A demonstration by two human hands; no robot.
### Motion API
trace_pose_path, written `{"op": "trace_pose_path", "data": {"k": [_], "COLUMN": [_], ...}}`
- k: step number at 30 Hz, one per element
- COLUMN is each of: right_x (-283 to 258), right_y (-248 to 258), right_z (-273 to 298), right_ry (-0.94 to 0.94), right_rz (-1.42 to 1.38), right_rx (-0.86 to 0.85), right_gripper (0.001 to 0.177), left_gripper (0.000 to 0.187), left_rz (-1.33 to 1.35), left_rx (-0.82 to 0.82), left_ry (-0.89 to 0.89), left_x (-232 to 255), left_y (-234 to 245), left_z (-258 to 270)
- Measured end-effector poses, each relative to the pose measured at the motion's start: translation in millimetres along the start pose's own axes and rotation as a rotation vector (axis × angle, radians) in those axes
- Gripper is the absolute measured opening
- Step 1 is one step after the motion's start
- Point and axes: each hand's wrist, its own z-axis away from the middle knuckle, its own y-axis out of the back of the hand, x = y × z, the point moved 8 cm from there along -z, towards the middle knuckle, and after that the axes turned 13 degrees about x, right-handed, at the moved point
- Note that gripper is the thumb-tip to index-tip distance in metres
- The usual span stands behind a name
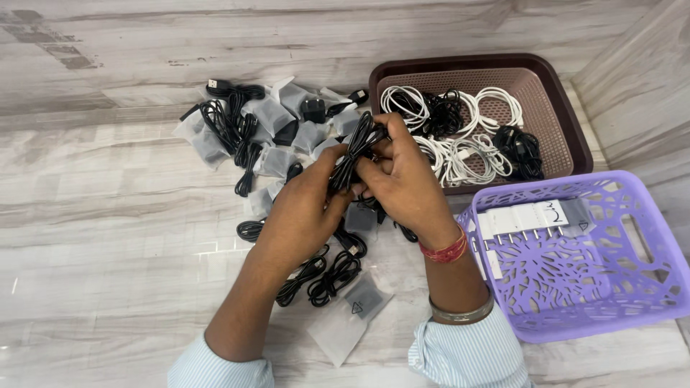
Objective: The person sorts a pile of tangled black and white USB cables and white wall chargers on a tiled floor. They coil the cables and place them into a brown tray, while arranging the chargers into a purple basket.
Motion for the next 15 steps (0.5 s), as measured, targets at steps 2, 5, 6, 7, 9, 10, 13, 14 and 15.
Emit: {"op": "trace_pose_path", "data": {"k": [2, 5, 6, 7, 9, 10, 13, 14, 15], "right_x": [3, 4, 3, 1, -6, -9, -7, -10, -14], "right_y": [-2, -4, -4, -5, -6, -6, -5, -3, -1], "right_z": [0, 2, 3, 4, 6, 7, 7, 7, 6], "right_ry": [-0.042, -0.076, -0.076, -0.073, -0.023, 0.001, -0.040, 0.010, 0.066], "right_rz": [0.019, 0.013, 0.005, 0.000, 0.006, 0.010, 0.167, 0.237, 0.303], "right_rx": [-0.037, -0.088, -0.093, -0.096, -0.087, -0.084, -0.022, 0.009, 0.036], "right_gripper": [0.051, 0.054, 0.055, 0.056, 0.058, 0.060, 0.056, 0.054, 0.052], "left_gripper": [0.050, 0.047, 0.048, 0.049, 0.045, 0.043, 0.047, 0.060, 0.073], "left_rz": [-0.083, -0.201, -0.232, -0.261, -0.293, -0.310, -0.472, -0.461, -0.454], "left_rx": [-0.009, 0.001, 0.005, 0.012, 0.026, 0.034, -0.187, -0.178, -0.166], "left_ry": [0.010, -0.032, -0.037, -0.045, -0.056, -0.061, 0.115, 0.067, 0.019], "left_x": [-2, 2, 3, 4, 7, 7, -18, -19, -21], "left_y": [1, 1, 1, 1, 1, 2, -12, -14, -14], "left_z": [-1, 1, 1, 1, 1, 2, 9, 9, 8]}}
